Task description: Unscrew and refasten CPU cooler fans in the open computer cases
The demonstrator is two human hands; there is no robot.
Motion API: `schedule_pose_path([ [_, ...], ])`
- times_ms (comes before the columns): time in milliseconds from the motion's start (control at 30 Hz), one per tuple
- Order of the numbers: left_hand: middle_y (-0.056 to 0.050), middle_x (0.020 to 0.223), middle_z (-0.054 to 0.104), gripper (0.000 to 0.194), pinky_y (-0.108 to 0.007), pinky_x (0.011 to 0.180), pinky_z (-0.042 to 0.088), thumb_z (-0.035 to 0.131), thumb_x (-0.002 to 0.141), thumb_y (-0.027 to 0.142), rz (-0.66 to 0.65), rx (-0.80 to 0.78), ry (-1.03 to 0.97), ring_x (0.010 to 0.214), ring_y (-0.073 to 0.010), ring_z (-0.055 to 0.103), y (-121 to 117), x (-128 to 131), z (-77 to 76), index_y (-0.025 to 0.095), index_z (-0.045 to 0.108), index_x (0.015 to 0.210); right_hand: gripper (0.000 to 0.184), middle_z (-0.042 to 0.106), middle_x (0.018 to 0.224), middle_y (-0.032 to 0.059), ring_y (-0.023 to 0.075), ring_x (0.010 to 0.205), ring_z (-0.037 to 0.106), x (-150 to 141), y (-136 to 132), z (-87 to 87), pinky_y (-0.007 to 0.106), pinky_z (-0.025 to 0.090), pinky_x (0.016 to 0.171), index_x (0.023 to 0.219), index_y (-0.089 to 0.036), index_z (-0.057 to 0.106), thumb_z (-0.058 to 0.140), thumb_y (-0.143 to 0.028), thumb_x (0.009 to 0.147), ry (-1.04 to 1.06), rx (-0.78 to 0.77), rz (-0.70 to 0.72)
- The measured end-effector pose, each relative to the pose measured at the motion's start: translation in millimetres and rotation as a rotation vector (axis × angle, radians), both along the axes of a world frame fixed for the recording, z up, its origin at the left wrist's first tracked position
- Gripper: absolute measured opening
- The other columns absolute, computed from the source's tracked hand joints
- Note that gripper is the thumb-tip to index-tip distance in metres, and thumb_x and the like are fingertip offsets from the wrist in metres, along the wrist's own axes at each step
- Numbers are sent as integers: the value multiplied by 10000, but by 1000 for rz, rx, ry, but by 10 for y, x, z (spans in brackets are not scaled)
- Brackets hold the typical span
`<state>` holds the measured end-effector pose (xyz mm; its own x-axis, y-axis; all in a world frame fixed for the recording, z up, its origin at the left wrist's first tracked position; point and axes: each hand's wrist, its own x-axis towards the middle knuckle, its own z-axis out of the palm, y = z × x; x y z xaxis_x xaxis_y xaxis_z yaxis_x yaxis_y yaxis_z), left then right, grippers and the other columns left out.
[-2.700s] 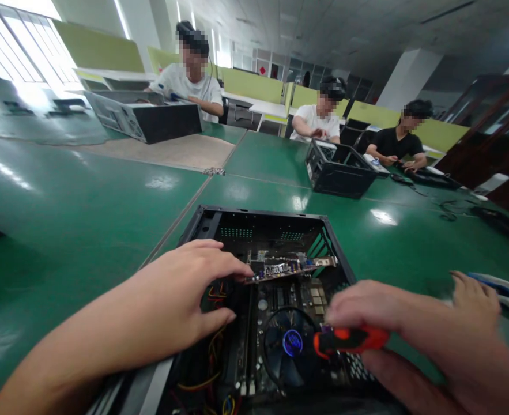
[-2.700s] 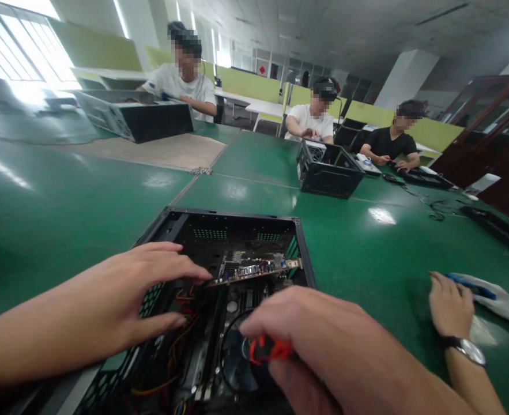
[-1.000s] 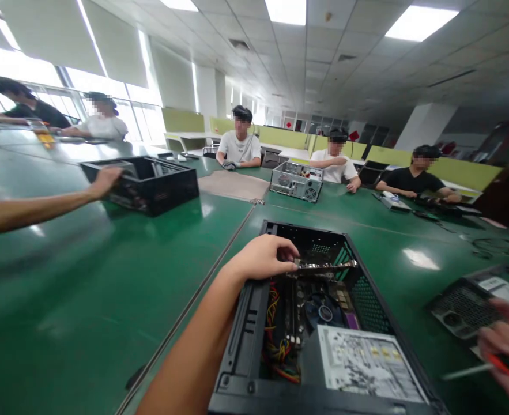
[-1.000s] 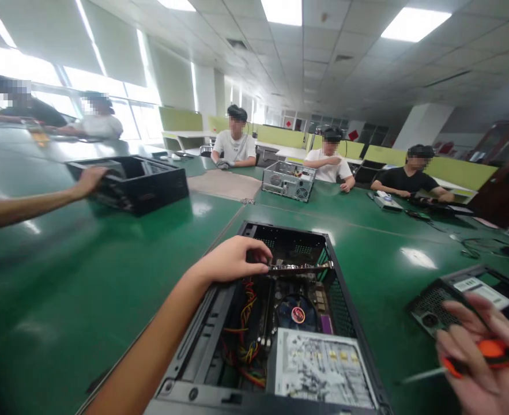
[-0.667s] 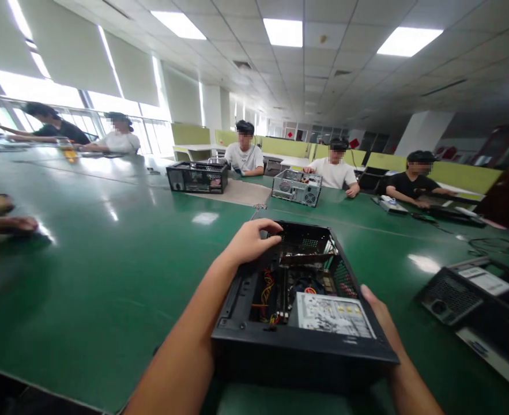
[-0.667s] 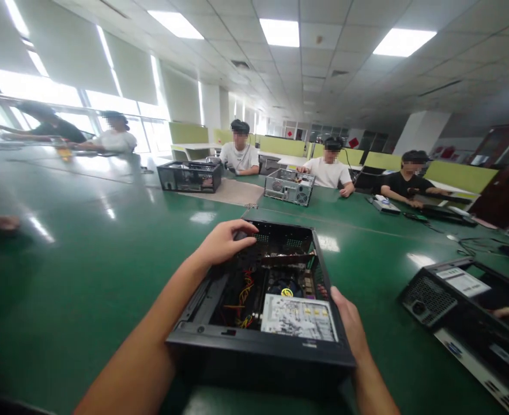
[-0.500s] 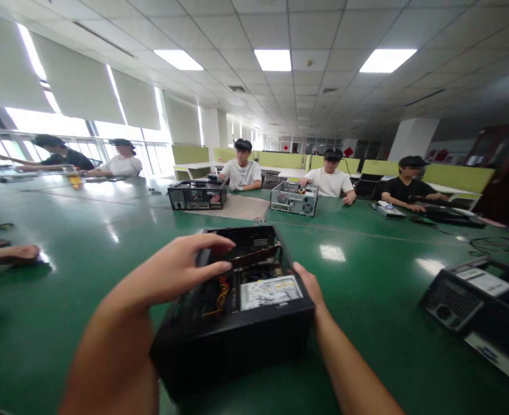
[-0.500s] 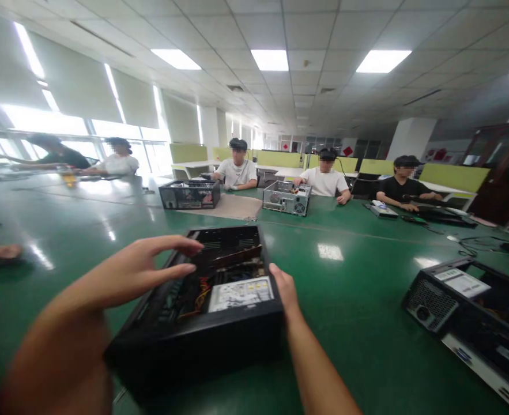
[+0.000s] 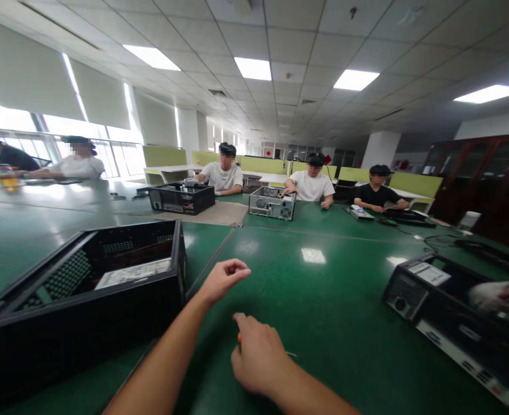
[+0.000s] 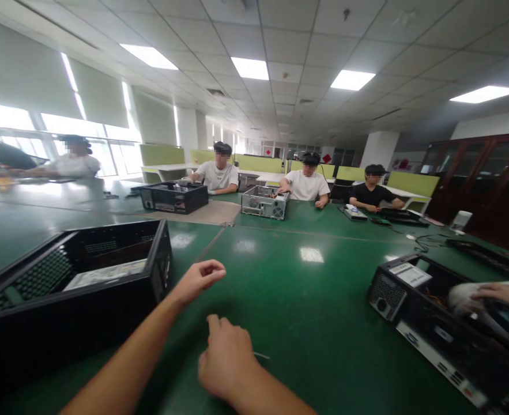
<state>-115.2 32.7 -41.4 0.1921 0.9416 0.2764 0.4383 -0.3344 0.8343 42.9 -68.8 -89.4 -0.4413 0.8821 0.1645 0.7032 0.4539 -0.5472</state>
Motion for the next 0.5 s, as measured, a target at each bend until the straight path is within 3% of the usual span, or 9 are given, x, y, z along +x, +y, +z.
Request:
schedule_pose_path([
  [100,7,599,531,562,-245,513,351,445,829,673,71,47,12,534,-137,452,217,385,-559,152,656,846,660,655,1133,135,322,1014,663,196,-173,-311,466,535,874,1338,-184,519,551,-88,686,-117,-31,-1],
  [200,17,582,548,421,-263,568,360,565,791,575,4,53,130,553,-148,480,208,669,-890,176,691,833,687,652,1162,127,331,1045,642,278,-204,-488,483,517,909,1329,-186,513,577,-107,649,-46,-30,-30],
  [267,27,585,578,278,-269,602,355,677,718,472,-74,61,229,579,-154,505,155,749,-983,213,718,810,692,660,1141,93,293,1018,646,307,-182,-538,433,514,907,1312,-215,509,582,-108,632,85,23,-31],
  [333,29,606,599,205,-276,623,347,703,697,412,-119,76,304,612,-161,523,111,760,-1005,237,733,800,579,671,1047,44,247,942,654,327,-150,-561,356,518,841,1173,-254,566,573,-95,616,171,69,-19],
  [400,23,625,608,203,-278,624,347,687,724,411,-126,81,348,624,-165,533,87,737,-993,238,740,817,422,668,944,11,223,854,650,338,-120,-587,310,504,748,982,-263,594,566,-90,598,170,77,-3],
  [500,18,630,614,267,-266,591,364,637,793,453,-119,61,362,599,-157,544,77,696,-966,216,741,860,355,664,882,-5,206,784,644,331,-90,-660,280,470,670,881,-259,592,569,-92,569,150,58,37],
])
